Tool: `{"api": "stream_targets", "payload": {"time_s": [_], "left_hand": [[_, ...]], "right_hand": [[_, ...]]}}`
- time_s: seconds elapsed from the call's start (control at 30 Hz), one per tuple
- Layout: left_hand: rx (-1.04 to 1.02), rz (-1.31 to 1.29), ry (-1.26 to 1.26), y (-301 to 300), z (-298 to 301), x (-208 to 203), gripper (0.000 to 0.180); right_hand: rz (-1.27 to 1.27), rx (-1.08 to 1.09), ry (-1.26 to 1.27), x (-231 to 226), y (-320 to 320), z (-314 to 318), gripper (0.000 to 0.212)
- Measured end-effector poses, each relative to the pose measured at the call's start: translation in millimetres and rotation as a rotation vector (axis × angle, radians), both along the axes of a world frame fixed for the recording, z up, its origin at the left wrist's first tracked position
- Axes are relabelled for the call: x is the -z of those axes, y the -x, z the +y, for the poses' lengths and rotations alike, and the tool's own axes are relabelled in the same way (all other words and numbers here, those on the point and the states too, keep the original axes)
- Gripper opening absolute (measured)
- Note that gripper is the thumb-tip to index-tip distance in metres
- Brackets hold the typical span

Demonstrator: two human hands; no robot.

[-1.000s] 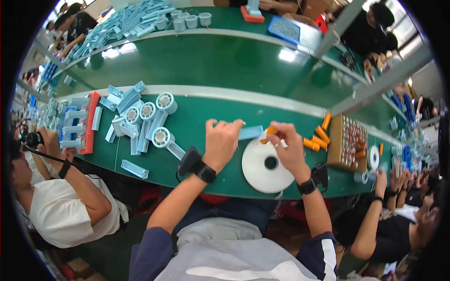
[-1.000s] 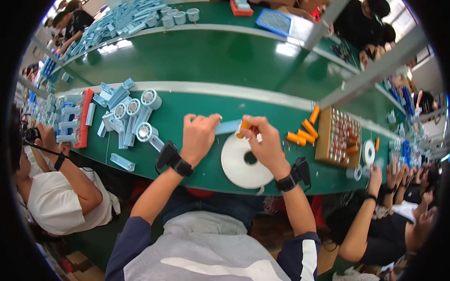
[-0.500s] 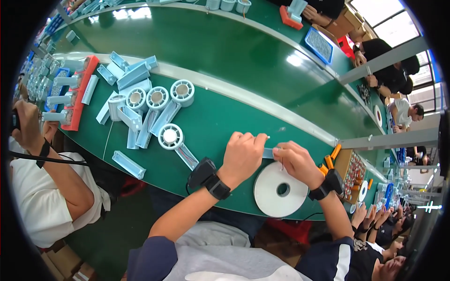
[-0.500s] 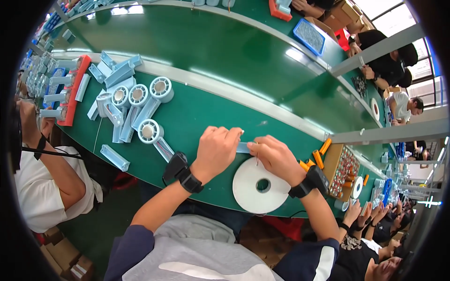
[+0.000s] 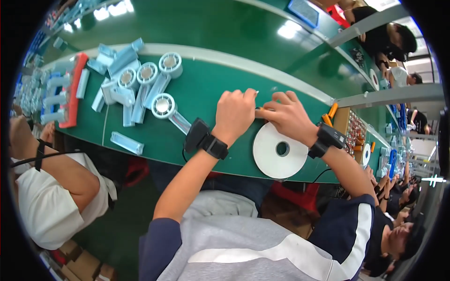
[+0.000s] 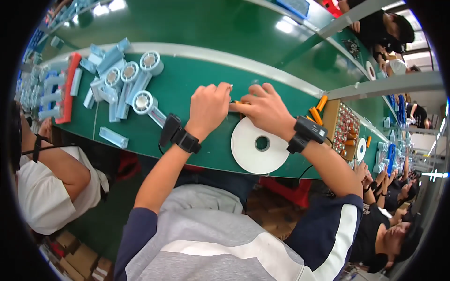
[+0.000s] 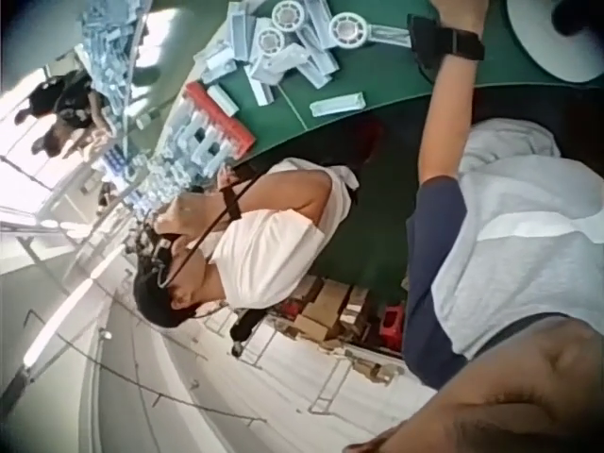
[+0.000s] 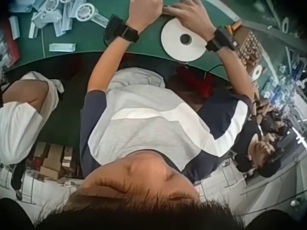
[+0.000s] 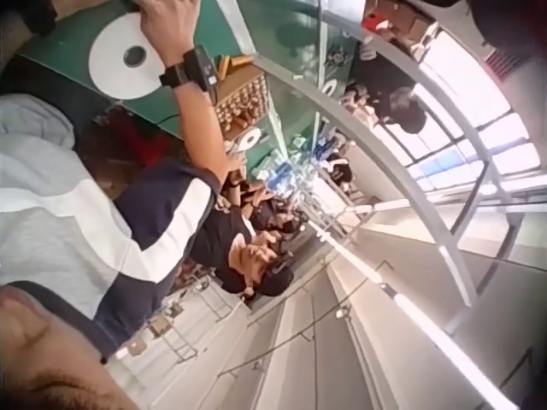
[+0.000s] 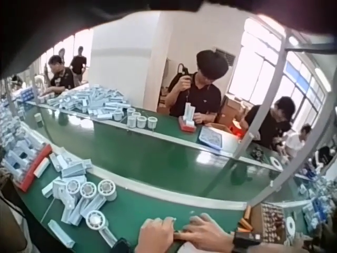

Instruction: The person applies adhesive tape to batteries, peels the backing, and presses each battery into a fan housing before setting the unit aside. They repeat this process multiple times to assemble the handheld fans on the workbench.

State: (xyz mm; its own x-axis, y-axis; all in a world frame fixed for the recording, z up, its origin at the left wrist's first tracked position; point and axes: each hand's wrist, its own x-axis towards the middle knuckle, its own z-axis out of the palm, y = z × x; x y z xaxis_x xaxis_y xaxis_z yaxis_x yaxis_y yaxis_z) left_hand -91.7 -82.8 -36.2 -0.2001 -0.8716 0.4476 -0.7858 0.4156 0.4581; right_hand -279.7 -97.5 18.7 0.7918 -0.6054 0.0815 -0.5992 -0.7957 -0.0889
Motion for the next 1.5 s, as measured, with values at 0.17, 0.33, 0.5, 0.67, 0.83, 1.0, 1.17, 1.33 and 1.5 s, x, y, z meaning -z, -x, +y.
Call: {"api": "stream_targets", "payload": {"time_s": [0.17,0.33,0.5,0.67,0.83,1.0,1.17,1.33,1.5], "left_hand": [[0.120,0.016,-0.085,-2.0,-14.2,9.0,0.013],[0.326,-0.054,0.064,-22.4,-2.7,3.4,0.020],[0.383,-0.281,-0.021,-32.4,-10.7,2.0,0.036],[0.365,-0.298,-0.044,-28.7,-19.1,-1.7,0.033],[0.423,-0.266,-0.299,-21.0,-30.7,-5.4,0.030],[0.594,-0.460,-0.670,-1.6,-60.8,-11.5,0.029],[0.621,-0.360,-0.706,13.3,-76.6,-6.0,0.025],[0.632,-0.350,-0.405,-4.8,-60.5,3.2,0.023],[0.677,-0.229,-0.666,-5.9,-89.5,11.0,0.028]], "right_hand": [[0.173,-0.032,0.119,25.9,-7.1,-13.3,0.019],[-0.012,-0.045,-0.129,30.4,2.0,-20.1,0.016],[0.146,0.005,-0.309,8.9,-19.2,-30.0,0.015],[0.068,-0.011,-0.303,19.6,-8.4,-33.8,0.014],[-0.284,0.101,-0.567,29.1,17.0,-23.1,0.016],[-0.282,0.416,-0.731,25.4,13.5,-15.2,0.026],[-0.181,0.476,-0.777,31.2,26.0,-20.1,0.029],[-0.288,0.485,-0.672,64.6,5.6,3.2,0.028],[-0.437,0.488,-0.366,33.8,41.7,-17.6,0.029]]}}
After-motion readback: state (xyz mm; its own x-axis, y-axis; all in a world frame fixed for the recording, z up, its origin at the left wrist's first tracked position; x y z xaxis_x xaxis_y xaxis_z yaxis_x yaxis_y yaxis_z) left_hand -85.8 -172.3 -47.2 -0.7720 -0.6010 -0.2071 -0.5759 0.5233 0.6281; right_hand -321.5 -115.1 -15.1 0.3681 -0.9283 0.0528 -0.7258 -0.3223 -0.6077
